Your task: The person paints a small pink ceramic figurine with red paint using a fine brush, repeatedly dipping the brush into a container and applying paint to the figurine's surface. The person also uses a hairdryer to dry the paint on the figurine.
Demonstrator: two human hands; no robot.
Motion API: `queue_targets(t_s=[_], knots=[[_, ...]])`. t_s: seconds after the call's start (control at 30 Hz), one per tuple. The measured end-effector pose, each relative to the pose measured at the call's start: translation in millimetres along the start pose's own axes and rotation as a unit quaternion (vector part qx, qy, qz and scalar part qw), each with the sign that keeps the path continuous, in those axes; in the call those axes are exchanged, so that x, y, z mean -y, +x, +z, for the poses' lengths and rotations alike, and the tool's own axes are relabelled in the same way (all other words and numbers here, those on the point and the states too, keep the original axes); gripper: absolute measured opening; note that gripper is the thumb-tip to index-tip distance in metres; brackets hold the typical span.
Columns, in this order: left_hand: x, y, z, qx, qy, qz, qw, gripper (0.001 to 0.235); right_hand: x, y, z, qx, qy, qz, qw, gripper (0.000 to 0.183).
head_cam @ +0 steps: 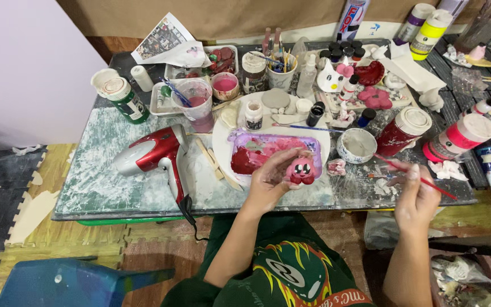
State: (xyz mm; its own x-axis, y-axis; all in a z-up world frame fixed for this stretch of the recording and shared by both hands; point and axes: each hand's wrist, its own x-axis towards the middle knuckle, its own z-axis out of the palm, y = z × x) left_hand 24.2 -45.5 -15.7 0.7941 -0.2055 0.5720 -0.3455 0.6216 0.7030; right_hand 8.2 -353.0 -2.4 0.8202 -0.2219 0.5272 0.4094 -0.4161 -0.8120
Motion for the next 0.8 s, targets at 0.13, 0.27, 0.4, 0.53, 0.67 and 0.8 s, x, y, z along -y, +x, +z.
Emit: queue_targets(t_s=[0.13, 0.27, 0.4, 0.53, 0.67, 0.8], knots=[[-2.2, -4.6, -3.5, -0.011, 0.055, 0.013, 0.998, 0.068, 6.3, -12.7, 4.3, -0.053, 0.093, -0.043, 0.993, 0.027], [-6.9, -7.8, -9.8, -0.016, 0.111, 0.022, 0.993, 0.066, 17.0, -16.5, 3.5, -0.078, 0.159, -0.048, 0.983, 0.021], [-16.7, -8.6, -12.1, -0.023, 0.154, 0.026, 0.987, 0.066, 30.0, -19.7, 9.2, -0.040, 0.284, -0.045, 0.957, 0.014], [-31.5, -8.2, -17.9, -0.064, 0.105, -0.046, 0.991, 0.069, 35.9, -25.8, 17.5, -0.016, 0.141, -0.007, 0.990, 0.011], [-39.4, -11.9, -42.5, -0.137, 0.119, 0.008, 0.983, 0.073, 35.3, -20.5, 25.5, -0.020, 0.144, 0.000, 0.989, 0.009], [-39.2, -21.9, -71.6, -0.203, 0.169, 0.049, 0.963, 0.067, 40.5, -9.6, 41.2, 0.029, 0.143, -0.051, 0.988, 0.007]])
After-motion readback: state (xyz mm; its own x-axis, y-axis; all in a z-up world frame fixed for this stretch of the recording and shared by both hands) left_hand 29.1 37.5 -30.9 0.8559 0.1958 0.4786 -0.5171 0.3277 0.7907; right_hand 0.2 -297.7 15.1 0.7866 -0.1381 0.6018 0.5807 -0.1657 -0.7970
